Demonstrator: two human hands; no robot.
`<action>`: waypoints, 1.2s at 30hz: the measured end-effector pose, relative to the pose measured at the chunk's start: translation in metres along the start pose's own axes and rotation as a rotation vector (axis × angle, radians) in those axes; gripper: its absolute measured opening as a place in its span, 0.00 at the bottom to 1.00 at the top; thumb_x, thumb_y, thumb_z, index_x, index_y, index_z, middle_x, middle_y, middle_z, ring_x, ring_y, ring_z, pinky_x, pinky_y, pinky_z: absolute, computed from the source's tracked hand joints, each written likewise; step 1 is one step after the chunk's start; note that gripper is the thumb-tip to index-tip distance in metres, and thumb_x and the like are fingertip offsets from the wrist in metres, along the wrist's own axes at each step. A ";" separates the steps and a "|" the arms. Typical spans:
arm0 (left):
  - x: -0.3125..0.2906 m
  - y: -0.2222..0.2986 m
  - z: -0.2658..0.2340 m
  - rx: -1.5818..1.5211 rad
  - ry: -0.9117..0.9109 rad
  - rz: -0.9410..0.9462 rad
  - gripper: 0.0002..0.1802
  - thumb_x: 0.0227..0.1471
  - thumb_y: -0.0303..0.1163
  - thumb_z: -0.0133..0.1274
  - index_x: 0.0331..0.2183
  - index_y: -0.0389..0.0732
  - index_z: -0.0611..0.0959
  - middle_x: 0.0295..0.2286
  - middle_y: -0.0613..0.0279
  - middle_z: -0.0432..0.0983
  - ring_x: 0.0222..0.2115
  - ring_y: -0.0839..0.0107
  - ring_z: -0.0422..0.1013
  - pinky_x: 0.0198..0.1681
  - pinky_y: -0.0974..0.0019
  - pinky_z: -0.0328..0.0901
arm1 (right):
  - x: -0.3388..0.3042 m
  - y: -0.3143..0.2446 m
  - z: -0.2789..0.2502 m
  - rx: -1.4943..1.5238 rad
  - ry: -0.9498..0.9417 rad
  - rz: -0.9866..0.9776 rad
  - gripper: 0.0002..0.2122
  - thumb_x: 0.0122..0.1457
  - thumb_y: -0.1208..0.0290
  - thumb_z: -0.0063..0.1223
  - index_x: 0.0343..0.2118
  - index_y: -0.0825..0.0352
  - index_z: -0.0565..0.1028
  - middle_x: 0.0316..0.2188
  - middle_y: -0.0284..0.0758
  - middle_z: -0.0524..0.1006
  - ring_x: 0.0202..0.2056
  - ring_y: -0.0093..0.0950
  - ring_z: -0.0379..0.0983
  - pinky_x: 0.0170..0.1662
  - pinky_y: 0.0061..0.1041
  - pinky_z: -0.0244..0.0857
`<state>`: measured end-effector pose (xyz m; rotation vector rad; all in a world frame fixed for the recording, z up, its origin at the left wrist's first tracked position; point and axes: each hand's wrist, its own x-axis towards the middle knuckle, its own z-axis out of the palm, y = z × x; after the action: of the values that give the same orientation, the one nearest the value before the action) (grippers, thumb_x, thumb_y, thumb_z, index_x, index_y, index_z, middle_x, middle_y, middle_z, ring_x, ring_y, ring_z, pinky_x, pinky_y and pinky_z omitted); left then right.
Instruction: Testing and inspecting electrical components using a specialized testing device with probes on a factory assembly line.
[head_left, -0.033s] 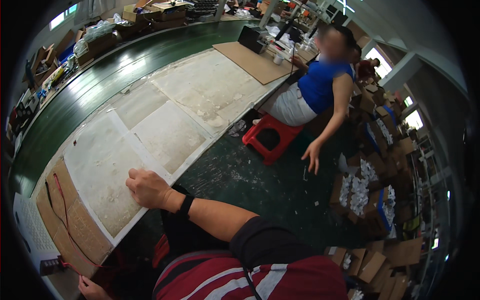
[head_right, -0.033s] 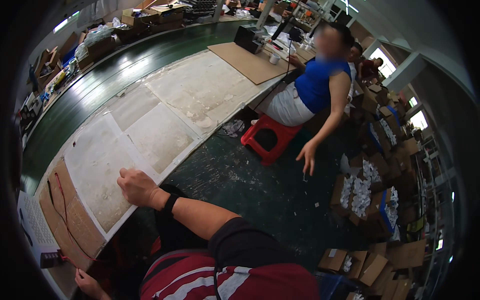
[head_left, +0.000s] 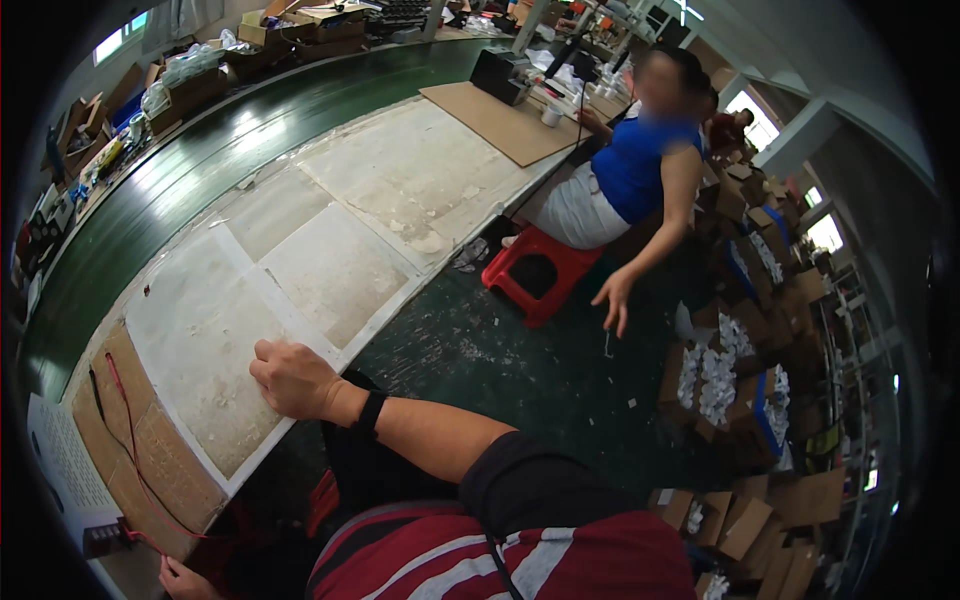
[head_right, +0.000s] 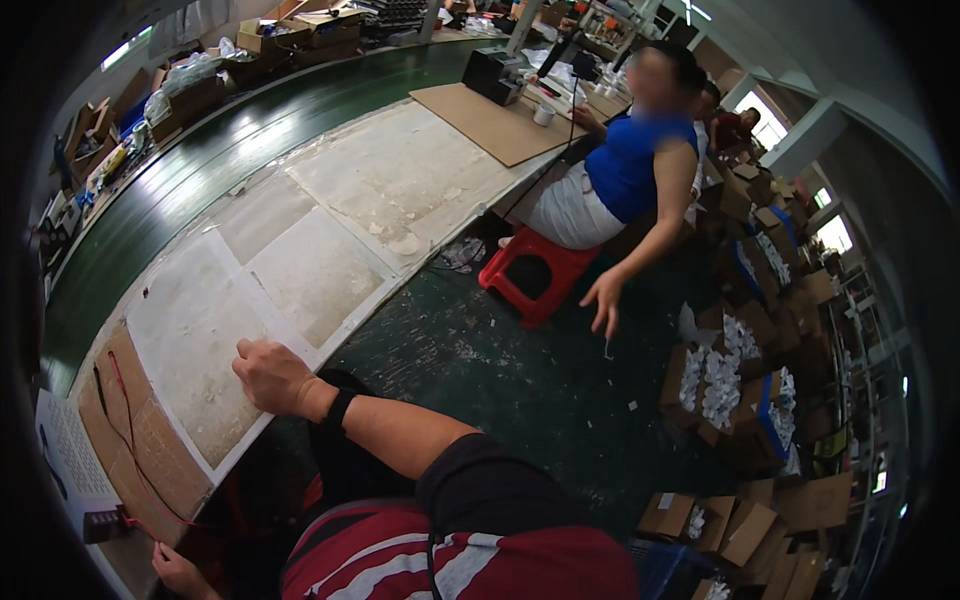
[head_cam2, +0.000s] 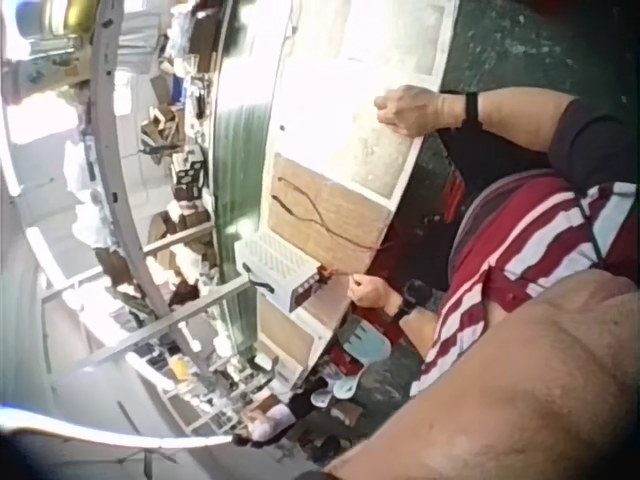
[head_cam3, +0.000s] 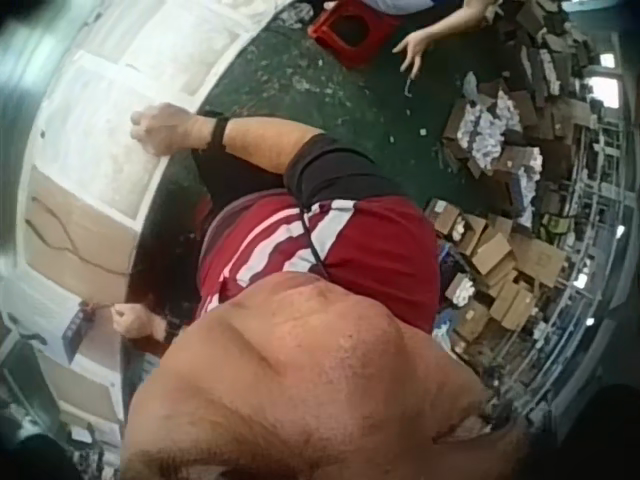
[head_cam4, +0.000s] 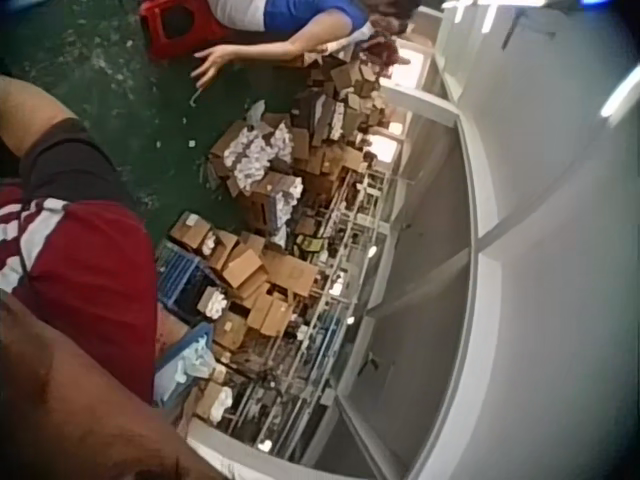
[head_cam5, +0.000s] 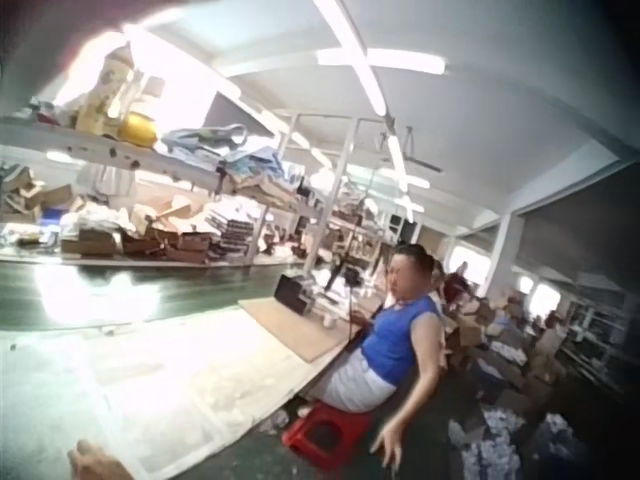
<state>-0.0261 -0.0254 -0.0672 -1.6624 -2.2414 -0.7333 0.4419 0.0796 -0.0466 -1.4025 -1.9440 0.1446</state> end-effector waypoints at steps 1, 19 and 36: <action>0.000 0.008 -0.010 0.033 -0.059 -0.084 0.14 0.58 0.41 0.61 0.39 0.41 0.90 0.36 0.48 0.85 0.38 0.50 0.81 0.45 0.57 0.74 | 0.001 -0.001 0.001 -0.016 -0.005 -0.023 0.06 0.56 0.74 0.55 0.24 0.65 0.71 0.30 0.41 0.71 0.32 0.43 0.74 0.37 0.40 0.70; 0.007 0.050 -0.037 -0.208 -0.098 -0.271 0.15 0.58 0.33 0.61 0.40 0.31 0.86 0.37 0.43 0.83 0.39 0.50 0.79 0.46 0.54 0.73 | 0.011 -0.007 -0.001 -0.062 -0.095 -0.011 0.05 0.53 0.73 0.57 0.28 0.65 0.71 0.30 0.38 0.71 0.32 0.40 0.73 0.35 0.37 0.70; 0.023 -0.049 -0.004 -0.840 -0.734 -0.025 0.32 0.51 0.22 0.60 0.56 0.30 0.68 0.39 0.53 0.73 0.38 0.61 0.72 0.47 0.59 0.69 | -0.336 -0.259 -0.245 -0.556 0.321 1.401 0.17 0.51 0.72 0.62 0.45 0.69 0.78 0.31 0.42 0.80 0.35 0.40 0.79 0.41 0.36 0.73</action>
<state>-0.0803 -0.0195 -0.0644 -2.6316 -2.5899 -1.3865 0.4372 -0.3896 0.0933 -2.7096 -0.4439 0.0014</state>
